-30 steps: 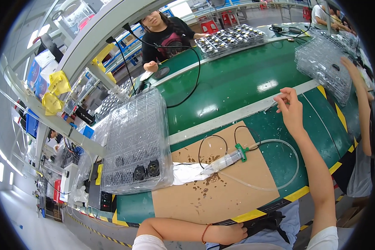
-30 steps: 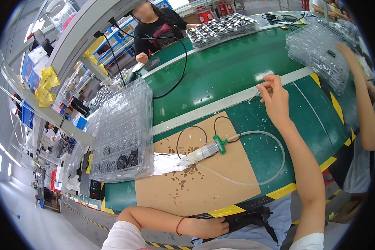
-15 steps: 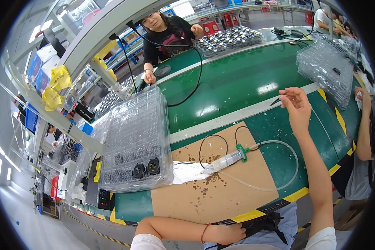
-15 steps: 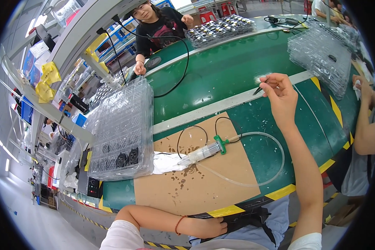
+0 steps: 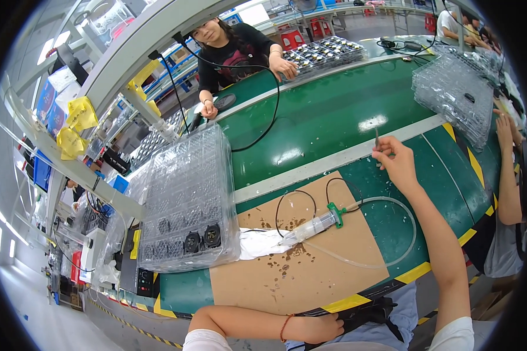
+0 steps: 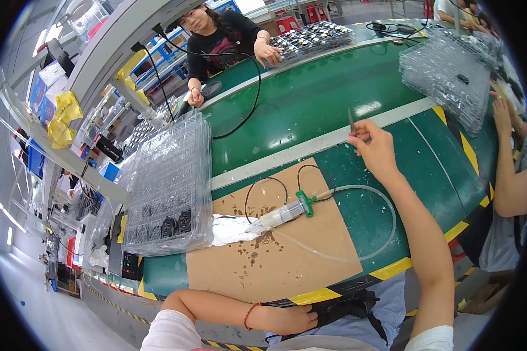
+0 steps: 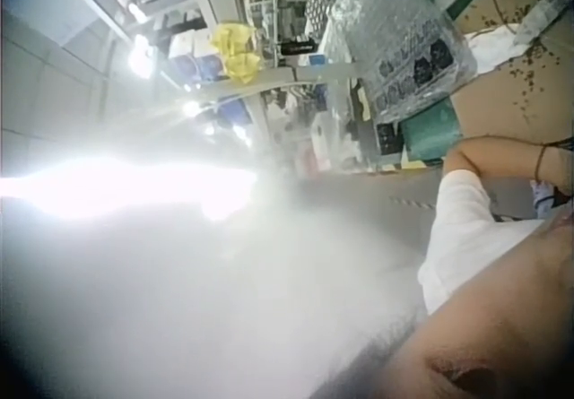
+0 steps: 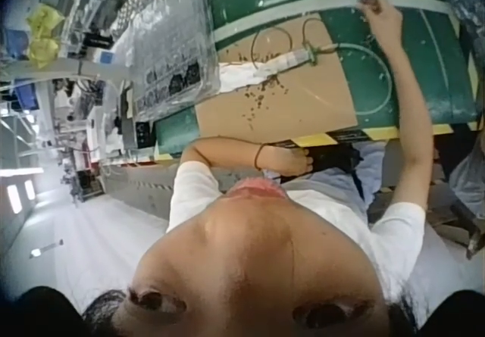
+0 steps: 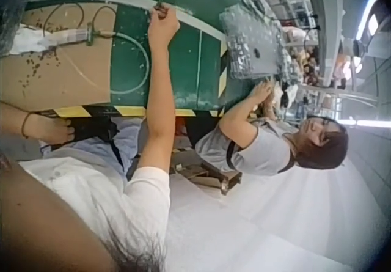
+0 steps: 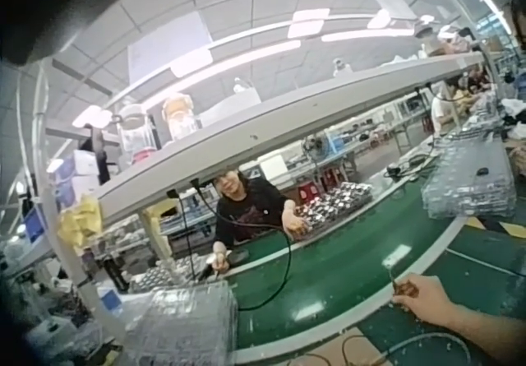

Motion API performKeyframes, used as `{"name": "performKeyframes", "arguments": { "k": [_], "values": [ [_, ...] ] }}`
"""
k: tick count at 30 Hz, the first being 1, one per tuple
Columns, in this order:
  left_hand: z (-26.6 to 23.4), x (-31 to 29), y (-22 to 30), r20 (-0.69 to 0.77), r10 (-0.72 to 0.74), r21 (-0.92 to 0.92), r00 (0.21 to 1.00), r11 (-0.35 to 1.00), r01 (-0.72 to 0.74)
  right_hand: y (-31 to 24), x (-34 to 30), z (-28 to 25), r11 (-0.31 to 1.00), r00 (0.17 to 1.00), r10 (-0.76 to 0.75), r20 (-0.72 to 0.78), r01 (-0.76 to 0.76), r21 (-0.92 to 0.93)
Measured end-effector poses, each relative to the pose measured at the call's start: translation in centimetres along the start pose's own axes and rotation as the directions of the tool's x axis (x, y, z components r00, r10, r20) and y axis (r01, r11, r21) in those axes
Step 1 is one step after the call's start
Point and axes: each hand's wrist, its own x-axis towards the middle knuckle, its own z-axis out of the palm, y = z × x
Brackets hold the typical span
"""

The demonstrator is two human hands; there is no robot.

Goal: The person applies sealant to the back of smartwatch cases using a sealant dispenser, then organizes the cases into protective trays.

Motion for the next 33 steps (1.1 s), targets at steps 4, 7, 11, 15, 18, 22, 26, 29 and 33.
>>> {"name": "performKeyframes", "arguments": {
  "k": [4,7,11,15,18,22,26,29,33],
  "values": [
    [-0.1,0.0,0.0,0.01,-0.01,-0.007,1.0,1.0,0.01,0.7,-0.2,0.1,0.994,0.995,0.062,0.076,-0.055,-0.097],
    [0.0,0.0,0.0,-0.003,0.0,0.016,1.0,1.0,0.0,0.6,-0.3,-0.3,0.971,0.995,-0.001,0.101,0.025,-0.239],
    [-0.2,-0.1,0.0,-0.006,0.0,-0.004,1.0,1.0,0.0,-0.5,-0.1,-0.8,0.905,0.978,-0.209,-0.015,0.188,-0.381],
    [-0.5,-0.1,-0.1,0.021,-0.001,-0.008,1.0,1.0,0.001,-2.6,0.0,-1.5,0.937,0.943,-0.261,-0.207,0.195,-0.29],
    [-0.4,0.0,-0.2,0.052,0.007,-0.028,0.999,1.0,-0.006,-2.3,0.5,-2.1,0.935,0.915,-0.324,-0.24,0.272,-0.226],
    [-0.4,0.1,-0.3,0.079,0.013,-0.076,0.997,0.997,-0.007,-2.5,0.7,-2.2,0.93,0.853,-0.367,-0.371,0.352,-0.109],
    [-0.1,0.1,-0.1,0.082,0.002,-0.06,0.997,0.998,0.003,-2.7,0.7,-2.2,0.915,0.804,-0.382,-0.456,0.397,-0.068],
    [0.1,0.1,-0.1,0.055,0.015,-0.086,0.998,0.996,-0.011,-2.3,0.6,-2.0,0.934,0.831,-0.342,-0.439,0.351,-0.064],
    [0.1,0.2,-0.1,0.064,0.019,-0.057,0.998,0.998,-0.016,-0.6,0.5,-1.9,0.962,0.935,-0.223,-0.275,0.165,-0.217]
  ]
}}
